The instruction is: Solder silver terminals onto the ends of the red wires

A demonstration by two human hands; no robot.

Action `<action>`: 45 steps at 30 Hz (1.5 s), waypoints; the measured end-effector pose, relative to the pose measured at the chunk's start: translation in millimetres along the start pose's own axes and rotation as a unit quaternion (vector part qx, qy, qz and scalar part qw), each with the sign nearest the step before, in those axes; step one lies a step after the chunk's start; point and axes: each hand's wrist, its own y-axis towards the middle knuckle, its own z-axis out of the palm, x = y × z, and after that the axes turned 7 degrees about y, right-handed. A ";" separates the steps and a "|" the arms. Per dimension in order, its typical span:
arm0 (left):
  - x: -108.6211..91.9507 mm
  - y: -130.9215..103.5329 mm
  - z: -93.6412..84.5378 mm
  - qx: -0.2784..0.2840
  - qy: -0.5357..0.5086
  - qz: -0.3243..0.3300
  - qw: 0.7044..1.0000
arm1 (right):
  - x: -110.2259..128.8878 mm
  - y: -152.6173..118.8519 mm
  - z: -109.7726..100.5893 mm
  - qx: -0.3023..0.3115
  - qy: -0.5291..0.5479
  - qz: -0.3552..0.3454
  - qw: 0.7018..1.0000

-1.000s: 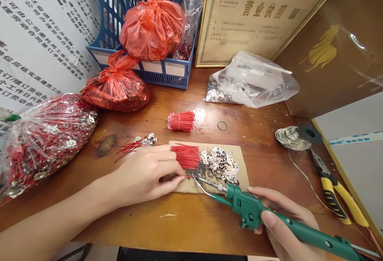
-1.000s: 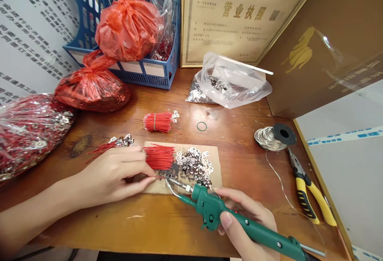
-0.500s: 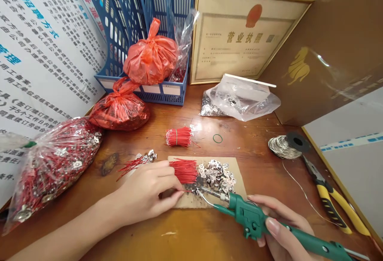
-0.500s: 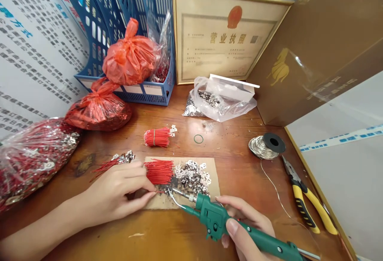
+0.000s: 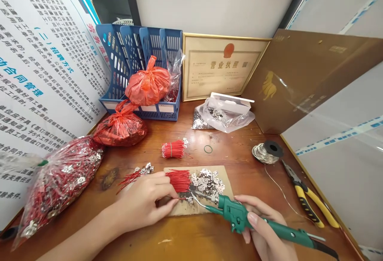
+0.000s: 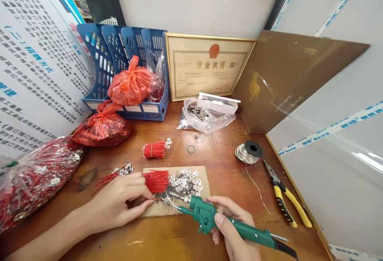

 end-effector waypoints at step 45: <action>7.9 -73.8 -49.0 -0.218 0.167 -0.234 0.932 | 0.6 1.8 -11.2 -0.077 0.068 0.067 0.992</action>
